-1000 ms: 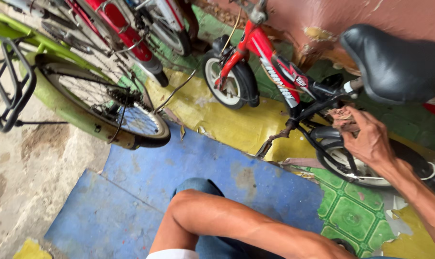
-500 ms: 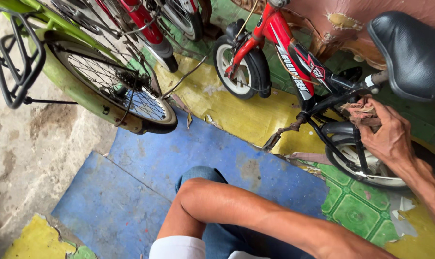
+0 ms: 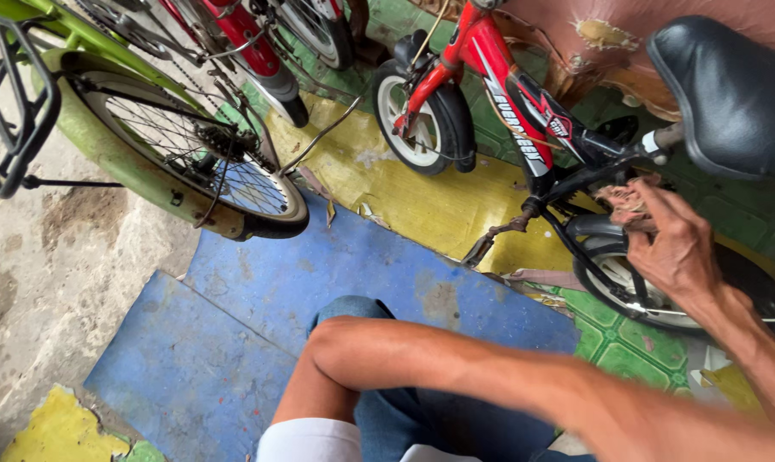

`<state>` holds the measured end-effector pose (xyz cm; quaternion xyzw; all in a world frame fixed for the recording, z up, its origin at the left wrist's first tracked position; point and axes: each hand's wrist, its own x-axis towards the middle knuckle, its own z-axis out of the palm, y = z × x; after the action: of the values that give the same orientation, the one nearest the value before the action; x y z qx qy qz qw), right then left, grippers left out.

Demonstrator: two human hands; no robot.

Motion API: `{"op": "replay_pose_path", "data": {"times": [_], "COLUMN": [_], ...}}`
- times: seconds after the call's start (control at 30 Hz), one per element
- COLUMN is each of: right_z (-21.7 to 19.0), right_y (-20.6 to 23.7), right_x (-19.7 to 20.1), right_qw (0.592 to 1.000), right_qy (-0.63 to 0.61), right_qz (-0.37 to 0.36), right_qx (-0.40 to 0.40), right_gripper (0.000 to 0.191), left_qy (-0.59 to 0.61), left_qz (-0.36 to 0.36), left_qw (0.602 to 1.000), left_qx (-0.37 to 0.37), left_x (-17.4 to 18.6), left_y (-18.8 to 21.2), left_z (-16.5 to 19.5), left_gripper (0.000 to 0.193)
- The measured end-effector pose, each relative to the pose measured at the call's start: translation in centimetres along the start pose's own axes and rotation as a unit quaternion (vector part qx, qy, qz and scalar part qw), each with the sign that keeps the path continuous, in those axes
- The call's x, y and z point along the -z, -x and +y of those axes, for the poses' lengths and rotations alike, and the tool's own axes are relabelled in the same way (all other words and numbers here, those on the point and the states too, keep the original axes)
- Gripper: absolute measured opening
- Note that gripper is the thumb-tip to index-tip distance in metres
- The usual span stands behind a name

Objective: The person wipes the frame, seat, and wheels of a small red bicycle with a cloth, then moves to wipe the frame of a white bicycle and the rear wheel of a black bicycle. The person uses a cloth throughout to clean the surfaces.

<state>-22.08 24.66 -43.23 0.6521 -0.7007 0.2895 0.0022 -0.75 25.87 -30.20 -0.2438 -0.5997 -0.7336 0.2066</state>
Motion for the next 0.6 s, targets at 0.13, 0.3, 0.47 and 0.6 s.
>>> {"op": "replay_pose_path", "data": {"times": [0.13,0.3,0.47,0.6], "right_z": [-0.8,-4.5,-6.8,-6.6], "right_y": [0.2,-1.5,-5.6,-9.5], "right_x": [1.2,2.5,1.9,-1.3], "right_qw": [0.998,0.999,0.991,0.978], "right_qy": [0.014,-0.021,0.012,0.134], "right_qz": [-0.047,-0.045,0.036,0.074], "right_qx": [-0.030,-0.002,0.129,0.145], "right_gripper": [0.048,0.056,0.068,0.066], "left_qy": [-0.173,-0.212,-0.329,-0.364], "left_qz": [0.165,0.475,0.561,0.549], "left_qw": [0.971,0.847,0.741,0.730], "left_qx": [-0.001,0.114,0.164,0.183], "left_x": [6.6,15.4,18.9,22.1], "left_y": [-1.7,-0.3,4.3,7.1], "left_z": [-1.4,-3.3,-6.8,-9.2], "left_gripper": [0.017,0.024,0.031,0.037]}}
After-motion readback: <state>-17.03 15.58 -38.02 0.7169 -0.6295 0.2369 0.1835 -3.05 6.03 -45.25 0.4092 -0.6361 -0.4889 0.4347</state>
